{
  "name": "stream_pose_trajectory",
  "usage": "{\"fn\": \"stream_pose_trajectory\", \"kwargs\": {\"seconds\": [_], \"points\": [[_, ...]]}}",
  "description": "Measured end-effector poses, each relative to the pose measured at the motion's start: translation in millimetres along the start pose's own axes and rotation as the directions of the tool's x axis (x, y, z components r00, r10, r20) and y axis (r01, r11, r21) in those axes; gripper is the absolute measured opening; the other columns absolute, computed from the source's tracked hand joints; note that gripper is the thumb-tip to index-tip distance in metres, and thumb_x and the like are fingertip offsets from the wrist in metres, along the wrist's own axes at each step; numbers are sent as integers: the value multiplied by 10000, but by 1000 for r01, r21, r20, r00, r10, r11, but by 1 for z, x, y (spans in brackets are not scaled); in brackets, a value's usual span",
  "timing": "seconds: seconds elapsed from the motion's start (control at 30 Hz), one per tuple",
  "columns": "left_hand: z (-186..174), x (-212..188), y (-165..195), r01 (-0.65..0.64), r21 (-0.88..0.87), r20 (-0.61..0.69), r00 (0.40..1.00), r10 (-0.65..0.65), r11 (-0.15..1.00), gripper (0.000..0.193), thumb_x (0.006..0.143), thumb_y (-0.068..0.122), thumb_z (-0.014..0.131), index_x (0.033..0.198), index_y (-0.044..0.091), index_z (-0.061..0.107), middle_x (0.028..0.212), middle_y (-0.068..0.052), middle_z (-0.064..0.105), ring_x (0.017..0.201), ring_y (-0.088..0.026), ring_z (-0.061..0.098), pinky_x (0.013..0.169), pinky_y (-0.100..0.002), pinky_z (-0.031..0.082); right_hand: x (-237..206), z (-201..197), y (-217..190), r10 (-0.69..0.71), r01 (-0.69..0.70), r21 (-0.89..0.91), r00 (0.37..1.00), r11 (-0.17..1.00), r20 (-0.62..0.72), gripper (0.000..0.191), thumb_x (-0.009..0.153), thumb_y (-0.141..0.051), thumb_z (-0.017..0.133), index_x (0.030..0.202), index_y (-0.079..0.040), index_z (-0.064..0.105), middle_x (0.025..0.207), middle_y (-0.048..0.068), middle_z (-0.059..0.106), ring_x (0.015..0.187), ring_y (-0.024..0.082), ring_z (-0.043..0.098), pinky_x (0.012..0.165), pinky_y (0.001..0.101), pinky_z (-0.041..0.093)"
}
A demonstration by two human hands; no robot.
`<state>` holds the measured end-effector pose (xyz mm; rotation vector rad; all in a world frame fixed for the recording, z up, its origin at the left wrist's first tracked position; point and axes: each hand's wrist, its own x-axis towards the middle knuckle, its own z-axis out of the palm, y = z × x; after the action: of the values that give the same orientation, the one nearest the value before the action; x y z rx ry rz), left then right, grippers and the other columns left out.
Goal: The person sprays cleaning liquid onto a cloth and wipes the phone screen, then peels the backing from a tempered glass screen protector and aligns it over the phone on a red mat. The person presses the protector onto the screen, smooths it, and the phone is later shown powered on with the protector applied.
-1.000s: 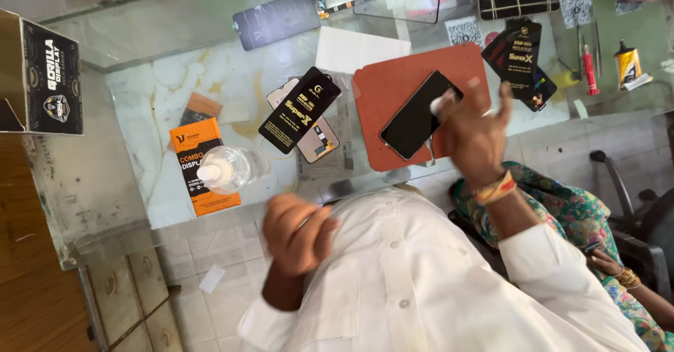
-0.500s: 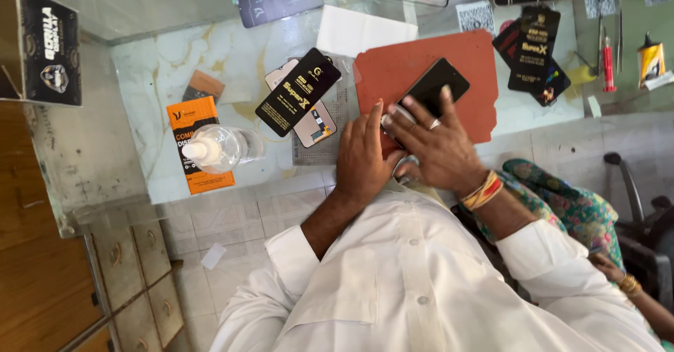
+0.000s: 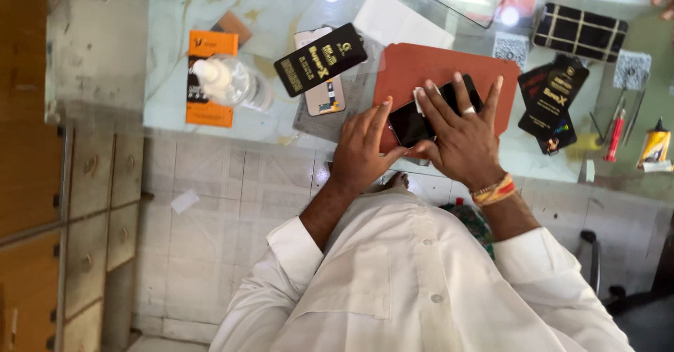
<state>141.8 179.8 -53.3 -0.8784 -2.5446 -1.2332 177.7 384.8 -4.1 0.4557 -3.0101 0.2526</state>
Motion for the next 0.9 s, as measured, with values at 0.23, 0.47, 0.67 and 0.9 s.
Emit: {"fn": "stream_pose_trajectory", "kwargs": {"seconds": [0.23,0.47,0.67,0.9], "points": [[-8,-9,4,83,-91,-31,996,-87,992,976,776,218,891,1573,60,350,1459,-168,541,1347,-344,549,1093,-499,452,5,9,-11,-178,177,48,984,983,8,927,957,-757,365,1591,-88,459,1642,70,459,1558,359,306,1169,801,42],[-15,-13,7,76,-157,-47,995,-84,985,624,930,-66,558,1528,68,442,1492,-151,622,1342,-308,631,1102,-442,485,-18,-7,-13,-310,301,109,948,947,68,941,946,-757,354,1587,-72,419,1625,123,441,1535,320,337,1247,680,120],[-15,-9,9,45,-78,-131,990,-55,996,567,916,-39,590,1470,19,490,1413,-168,626,1249,-359,621,1114,-466,479,2,1,-13,-325,323,54,945,945,38,998,959,-794,302,1597,-35,408,1645,142,433,1536,300,358,1257,657,118],[-11,-2,11,113,-88,-34,993,-116,990,625,872,25,706,1466,58,515,1361,-135,656,1245,-342,592,1118,-456,462,-29,-3,0,-372,371,28,924,928,90,972,930,-790,336,1593,-86,435,1626,95,466,1532,259,369,1262,672,100]]}}
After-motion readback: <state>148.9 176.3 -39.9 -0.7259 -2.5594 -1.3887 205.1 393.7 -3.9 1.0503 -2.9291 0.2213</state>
